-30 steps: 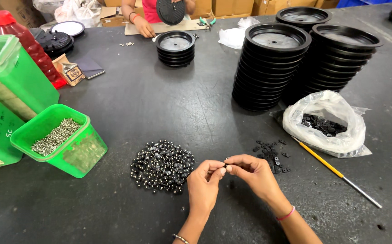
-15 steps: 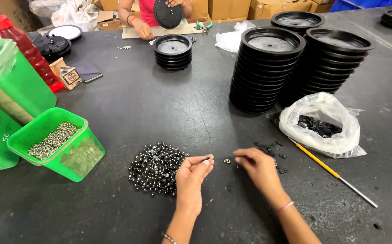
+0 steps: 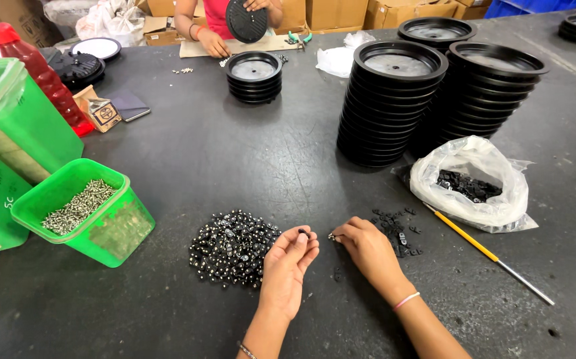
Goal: The person picks through a pile of mixed small black plastic parts and metal screws on a workbench, separates the metal screws from the plastic pieces by hand, and places the sorted screws into a small green container, occasionally using a yellow-handled tool to help move pieces aside.
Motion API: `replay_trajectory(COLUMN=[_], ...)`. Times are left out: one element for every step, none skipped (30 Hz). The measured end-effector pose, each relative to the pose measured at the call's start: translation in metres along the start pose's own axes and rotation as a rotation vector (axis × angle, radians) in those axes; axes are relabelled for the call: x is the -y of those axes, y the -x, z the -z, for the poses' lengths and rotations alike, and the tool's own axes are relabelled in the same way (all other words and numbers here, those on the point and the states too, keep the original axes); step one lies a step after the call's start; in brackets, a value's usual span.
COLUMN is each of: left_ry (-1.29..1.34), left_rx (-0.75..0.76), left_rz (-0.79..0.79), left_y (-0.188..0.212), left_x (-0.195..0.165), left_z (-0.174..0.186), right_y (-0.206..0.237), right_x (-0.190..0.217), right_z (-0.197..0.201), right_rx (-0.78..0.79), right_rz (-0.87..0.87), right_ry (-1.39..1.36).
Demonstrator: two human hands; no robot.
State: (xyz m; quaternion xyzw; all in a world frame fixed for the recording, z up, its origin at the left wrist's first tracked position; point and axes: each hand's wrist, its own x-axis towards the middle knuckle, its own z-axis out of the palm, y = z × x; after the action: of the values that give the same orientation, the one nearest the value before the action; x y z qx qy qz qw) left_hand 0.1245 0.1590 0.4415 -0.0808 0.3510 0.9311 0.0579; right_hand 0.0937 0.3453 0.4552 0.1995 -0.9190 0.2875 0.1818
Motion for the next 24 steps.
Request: replay_trajectory(left_ry=[-0.006,-0.012,-0.018,-0.029,-0.040,-0.050,-0.065,-0.079,-0.094,-0.122,-0.152,-0.181,-0.190,-0.200,-0.211,-0.223,-0.236,-0.249,-0.314,-0.380,-0.446,-0.442,-0.438,-0.433], left_rx=[0.007,0.014,0.021,0.014,0.008,0.001,-0.003,-0.009,-0.016,-0.018,-0.021,-0.025,-0.030,-0.035,-0.038,-0.041,-0.044,-0.047,-0.058,-0.069,-0.081,-0.079,-0.073,-0.067], left_rz=[-0.017,-0.033,-0.048,-0.059,-0.070,-0.081,-0.093,-0.106,-0.119,-0.137,-0.155,-0.172,-0.181,-0.189,-0.197,-0.200,-0.204,-0.209,-0.210,-0.211,-0.212,-0.207,-0.201,-0.193], left_y=[0.000,0.000,0.000,-0.001,-0.001,-0.001,-0.002,-0.002,-0.002,-0.003,-0.003,-0.004,-0.004,-0.006,-0.005,-0.006,-0.007,-0.008,-0.009,-0.010,-0.009,-0.009,-0.008,-0.008], left_x=[0.002,0.004,0.006,0.008,0.009,0.011,0.012,0.013,0.013,0.013,0.013,0.013,0.012,0.012,0.011,0.012,0.011,0.011,0.011,0.012,0.013,0.015,0.016,0.017], left_z=[0.001,0.002,0.004,0.006,0.007,0.009,0.010,0.011,0.012,0.013,0.014,0.014,0.014,0.014,0.013,0.012,0.010,0.008,0.006,0.003,0.000,-0.003,-0.006,-0.009], right_y=[0.001,0.002,0.003,0.004,0.005,0.005,0.004,0.005,0.006,0.006,0.005,0.005,0.004,0.003,0.005,0.005,0.006,0.007,0.008,0.009,0.011,0.011,0.011,0.011], right_x=[0.001,0.002,0.003,0.005,0.006,0.006,0.008,0.009,0.012,0.014,0.016,0.018,0.020,0.021,0.023,0.024,0.025,0.026,0.027,0.027,0.027,0.026,0.025,0.023], right_z=[0.000,-0.001,-0.001,-0.001,0.000,0.001,0.002,0.003,0.005,0.006,0.007,0.007,0.008,0.008,0.009,0.009,0.009,0.007,0.006,0.005,0.004,0.003,0.003,0.004], right_rx=[-0.005,-0.002,0.001,0.003,-0.006,-0.015,-0.024,-0.049,-0.073,-0.096,-0.064,-0.032,0.000,-0.031,-0.063,-0.093,-0.086,-0.078,-0.070,-0.071,-0.071,-0.073,-0.072,-0.072], right_rz=[0.002,-0.012,-0.027,-0.041,-0.046,-0.050,-0.053,-0.055,-0.056,-0.056,-0.136,-0.218,-0.300,-0.273,-0.245,-0.218,-0.282,-0.346,-0.410,-0.400,-0.390,-0.380,-0.381,-0.383], right_ry=[0.017,0.034,0.051,0.067,0.053,0.038,0.024,-0.004,-0.034,-0.063,-0.100,-0.137,-0.174,-0.230,-0.285,-0.341,-0.402,-0.464,-0.524,-0.601,-0.679,-0.757,-0.755,-0.751])
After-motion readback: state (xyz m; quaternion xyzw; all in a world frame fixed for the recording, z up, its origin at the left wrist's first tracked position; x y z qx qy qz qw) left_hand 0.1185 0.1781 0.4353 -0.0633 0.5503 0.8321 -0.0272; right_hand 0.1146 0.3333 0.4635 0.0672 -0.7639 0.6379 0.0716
